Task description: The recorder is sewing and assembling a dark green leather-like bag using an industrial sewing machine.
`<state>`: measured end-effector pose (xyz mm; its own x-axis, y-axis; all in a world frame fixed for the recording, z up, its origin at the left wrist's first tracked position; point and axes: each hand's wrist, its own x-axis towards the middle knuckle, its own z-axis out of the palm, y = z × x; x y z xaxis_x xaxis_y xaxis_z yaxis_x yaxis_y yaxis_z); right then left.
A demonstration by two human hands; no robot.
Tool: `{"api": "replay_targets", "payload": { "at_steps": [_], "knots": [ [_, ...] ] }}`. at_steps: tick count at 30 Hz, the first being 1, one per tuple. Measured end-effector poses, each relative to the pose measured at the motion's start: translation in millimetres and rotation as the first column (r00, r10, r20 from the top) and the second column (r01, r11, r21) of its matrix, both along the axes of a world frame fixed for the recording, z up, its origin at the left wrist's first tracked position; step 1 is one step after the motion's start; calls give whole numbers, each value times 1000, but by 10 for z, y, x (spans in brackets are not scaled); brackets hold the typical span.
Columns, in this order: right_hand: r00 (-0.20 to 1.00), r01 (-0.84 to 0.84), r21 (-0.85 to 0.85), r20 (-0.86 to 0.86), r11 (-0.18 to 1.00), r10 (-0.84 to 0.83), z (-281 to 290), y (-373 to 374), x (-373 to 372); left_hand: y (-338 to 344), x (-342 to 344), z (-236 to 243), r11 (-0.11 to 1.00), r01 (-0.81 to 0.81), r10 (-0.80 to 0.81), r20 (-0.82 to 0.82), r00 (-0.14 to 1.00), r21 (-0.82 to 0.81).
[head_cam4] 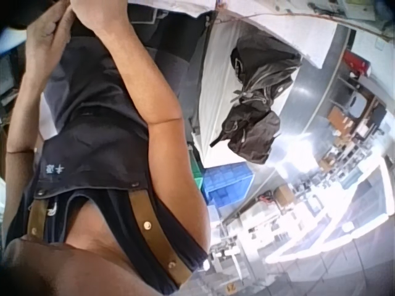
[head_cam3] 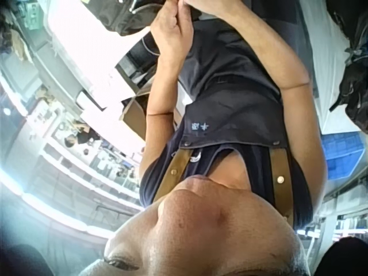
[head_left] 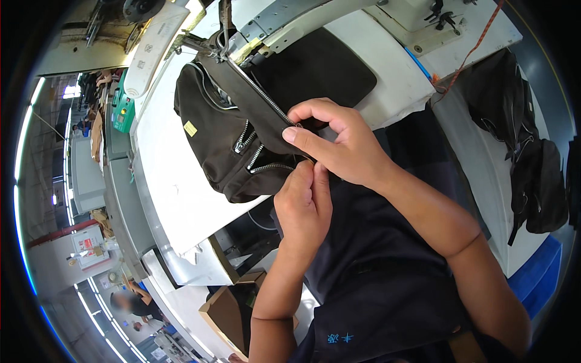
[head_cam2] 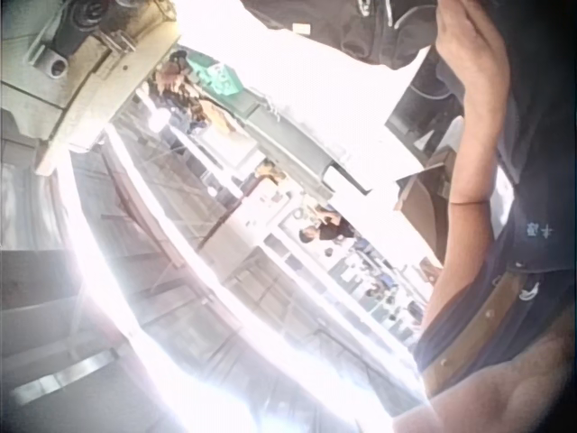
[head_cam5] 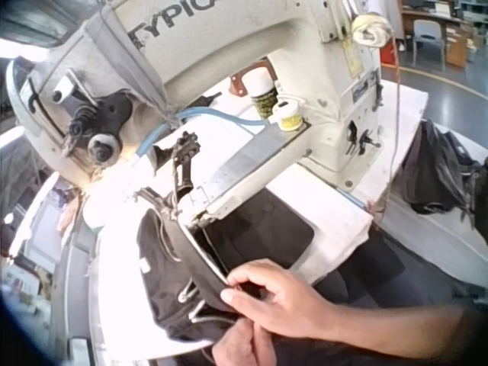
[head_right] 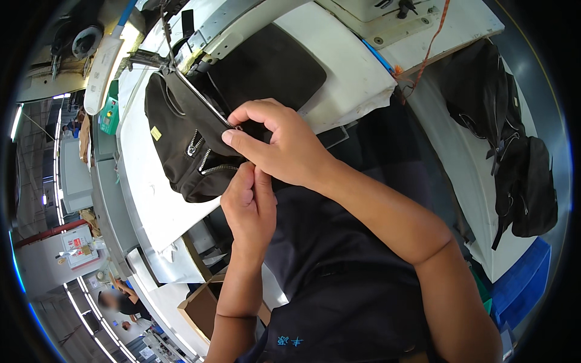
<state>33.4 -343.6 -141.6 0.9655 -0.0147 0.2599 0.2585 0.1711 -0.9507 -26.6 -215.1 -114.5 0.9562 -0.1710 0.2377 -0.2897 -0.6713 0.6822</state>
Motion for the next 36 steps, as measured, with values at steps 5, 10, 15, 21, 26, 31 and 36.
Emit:
{"api": "replay_targets", "payload": {
  "at_steps": [5,10,15,21,26,31,36],
  "knots": [
    [1000,13,-2,-4,1000,-13,18,-6,2,-32,15,8,1000,10,-10,42,999,7],
    [996,-30,56,-87,998,35,98,1,20,-28,27,7,1000,7,-7,42,999,3],
    [994,-37,114,-99,993,48,147,38,21,-43,21,67,1000,-4,5,40,999,-23],
    [999,0,99,40,995,-4,256,33,-26,36,-84,322,996,33,-30,38,999,-82],
    [998,-20,-60,58,998,23,307,-29,-49,322,68,481,967,-164,58,459,886,196],
    [999,-17,-82,48,997,21,307,-45,-37,495,341,483,868,-175,-15,377,926,465],
    [997,44,-125,61,991,-37,311,3,-59,671,381,428,897,-189,8,411,911,400]
  ]
}}
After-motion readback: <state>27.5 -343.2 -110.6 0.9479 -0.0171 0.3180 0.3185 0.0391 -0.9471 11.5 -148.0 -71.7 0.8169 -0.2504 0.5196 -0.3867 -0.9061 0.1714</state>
